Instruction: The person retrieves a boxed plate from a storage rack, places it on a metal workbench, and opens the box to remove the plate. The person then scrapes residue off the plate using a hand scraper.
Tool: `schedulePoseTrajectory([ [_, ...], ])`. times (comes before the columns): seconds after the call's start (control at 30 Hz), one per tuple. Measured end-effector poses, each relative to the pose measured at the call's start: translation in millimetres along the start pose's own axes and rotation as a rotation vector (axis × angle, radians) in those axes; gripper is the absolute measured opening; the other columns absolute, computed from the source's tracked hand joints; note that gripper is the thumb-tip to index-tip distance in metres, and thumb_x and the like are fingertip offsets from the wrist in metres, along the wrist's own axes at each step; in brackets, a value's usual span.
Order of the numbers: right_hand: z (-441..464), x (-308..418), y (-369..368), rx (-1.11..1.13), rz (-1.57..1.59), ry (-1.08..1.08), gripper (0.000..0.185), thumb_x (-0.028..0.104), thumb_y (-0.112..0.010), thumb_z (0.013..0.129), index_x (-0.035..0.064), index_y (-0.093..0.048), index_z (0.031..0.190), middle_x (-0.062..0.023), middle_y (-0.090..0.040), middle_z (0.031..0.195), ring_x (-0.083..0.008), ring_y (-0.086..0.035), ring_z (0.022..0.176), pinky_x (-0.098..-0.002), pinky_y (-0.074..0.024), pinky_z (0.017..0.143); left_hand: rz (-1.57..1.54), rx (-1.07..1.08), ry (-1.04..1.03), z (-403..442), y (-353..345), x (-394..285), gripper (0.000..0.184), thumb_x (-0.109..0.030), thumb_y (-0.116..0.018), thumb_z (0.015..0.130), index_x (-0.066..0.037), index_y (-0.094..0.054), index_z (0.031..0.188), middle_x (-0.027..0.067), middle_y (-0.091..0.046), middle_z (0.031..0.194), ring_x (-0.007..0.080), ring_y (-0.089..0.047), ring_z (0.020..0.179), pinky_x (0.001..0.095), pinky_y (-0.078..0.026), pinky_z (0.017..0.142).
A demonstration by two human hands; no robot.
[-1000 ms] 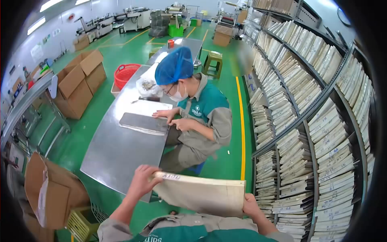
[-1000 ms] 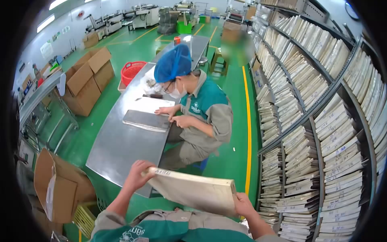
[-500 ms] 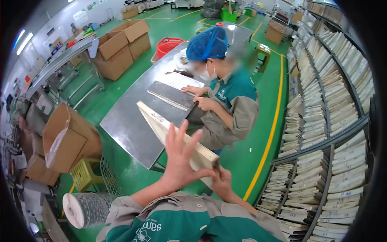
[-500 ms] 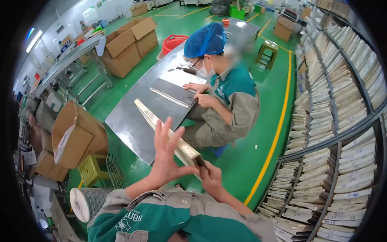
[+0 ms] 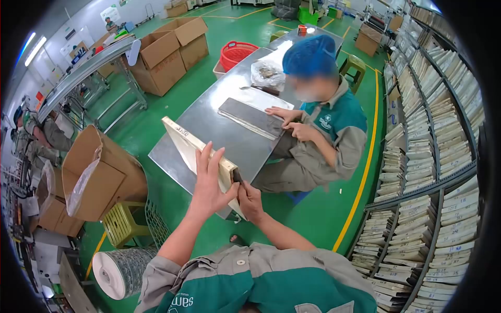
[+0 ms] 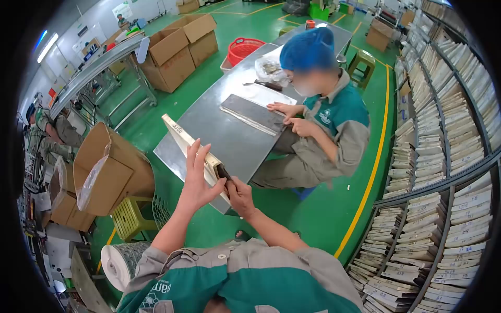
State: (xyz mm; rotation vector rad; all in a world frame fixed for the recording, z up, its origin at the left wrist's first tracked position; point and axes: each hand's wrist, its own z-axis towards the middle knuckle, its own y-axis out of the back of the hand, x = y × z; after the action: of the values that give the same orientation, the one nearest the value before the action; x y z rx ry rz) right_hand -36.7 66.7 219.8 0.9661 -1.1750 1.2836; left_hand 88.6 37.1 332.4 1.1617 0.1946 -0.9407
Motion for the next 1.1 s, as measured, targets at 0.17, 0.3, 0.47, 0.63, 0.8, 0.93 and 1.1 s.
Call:
schedulePoseTrajectory([
  [0.17,48.1,0.8,-31.2,-0.024,-0.232,0.206,0.012,0.013,-0.053,0.094,0.0044,-0.058,0.101,-0.0135,-0.063,0.081,-0.0216,-0.062,0.071,-0.0337,-0.0484,0.063,-0.032,0.111,-0.023,25.4,46.7,48.5,0.089,-0.015,-0.074,0.065,-0.007,-0.028,0.142,0.0216,-0.019,0.149,0.0498,-0.014,0.137,0.0519,-0.02,0.112],
  [0.3,82.4,-3.4,-49.4,-0.016,-0.139,0.375,0.016,0.007,-0.058,0.09,0.0045,-0.052,0.104,-0.0165,-0.062,0.106,-0.0336,-0.066,0.079,-0.0351,-0.0522,0.067,-0.241,0.213,0.078,53.4,81.6,69.7,0.088,-0.008,-0.07,0.067,-0.006,-0.027,0.143,0.0209,-0.017,0.15,0.0393,-0.02,0.139,0.047,-0.026,0.111],
  [0.47,118.5,12.2,-48.5,0.213,-0.379,0.655,0.008,0.005,-0.058,0.087,0.0043,-0.052,0.093,-0.0157,-0.057,0.118,-0.0336,-0.064,0.087,-0.0385,-0.0544,0.066,-0.304,0.225,0.169,75.4,106.3,87.7,0.08,-0.003,-0.067,0.069,-0.014,-0.032,0.141,0.0135,-0.017,0.151,0.0323,-0.026,0.138,0.0466,-0.038,0.103],
  [0.63,132.0,28.1,-48.4,0.138,-0.795,0.808,0.025,0.016,-0.062,0.08,0.0145,-0.063,0.104,-0.01,-0.057,0.1,-0.0271,-0.062,0.084,-0.0363,-0.0534,0.064,-0.301,0.175,0.233,90.7,109.7,96.7,0.075,-0.003,-0.066,0.07,-0.013,-0.034,0.137,0.0134,-0.019,0.148,0.0302,-0.03,0.135,0.0469,-0.04,0.103],
  [0.8,121.9,12.1,-48.3,0.154,-0.999,0.541,0.037,0.02,-0.067,0.08,0.0184,-0.062,0.117,-0.0074,-0.052,0.084,-0.0263,-0.056,0.074,-0.0388,-0.0505,0.062,-0.208,0.075,0.205,97.6,75.2,108.1,0.07,0.001,-0.064,0.067,-0.009,-0.037,0.131,0.0191,-0.021,0.145,0.0363,-0.03,0.133,0.0437,-0.044,0.097],
  [0.93,121.0,-63.5,-44.1,0.19,-0.875,0.345,0.03,0.018,-0.065,0.082,0.0134,-0.061,0.111,-0.0101,-0.055,0.087,-0.0305,-0.057,0.079,-0.0404,-0.0503,0.065,-0.002,-0.03,0.1,82.8,12.6,128.6,0.066,0.005,-0.061,0.064,-0.001,-0.037,0.125,0.0263,-0.022,0.142,0.0452,-0.026,0.133,0.0439,-0.033,0.107],
  [1.1,129.6,-126.0,-38.8,0.184,-0.815,0.293,0.018,0.013,-0.061,0.084,0.0038,-0.059,0.099,-0.0137,-0.055,0.091,-0.0346,-0.055,0.084,-0.043,-0.048,0.073,-0.14,-0.05,0.275,78.8,-20.4,111.8,0.055,0.006,-0.052,0.066,0.002,-0.04,0.119,0.0254,-0.022,0.144,0.0478,-0.028,0.13,0.0446,-0.033,0.106],
])
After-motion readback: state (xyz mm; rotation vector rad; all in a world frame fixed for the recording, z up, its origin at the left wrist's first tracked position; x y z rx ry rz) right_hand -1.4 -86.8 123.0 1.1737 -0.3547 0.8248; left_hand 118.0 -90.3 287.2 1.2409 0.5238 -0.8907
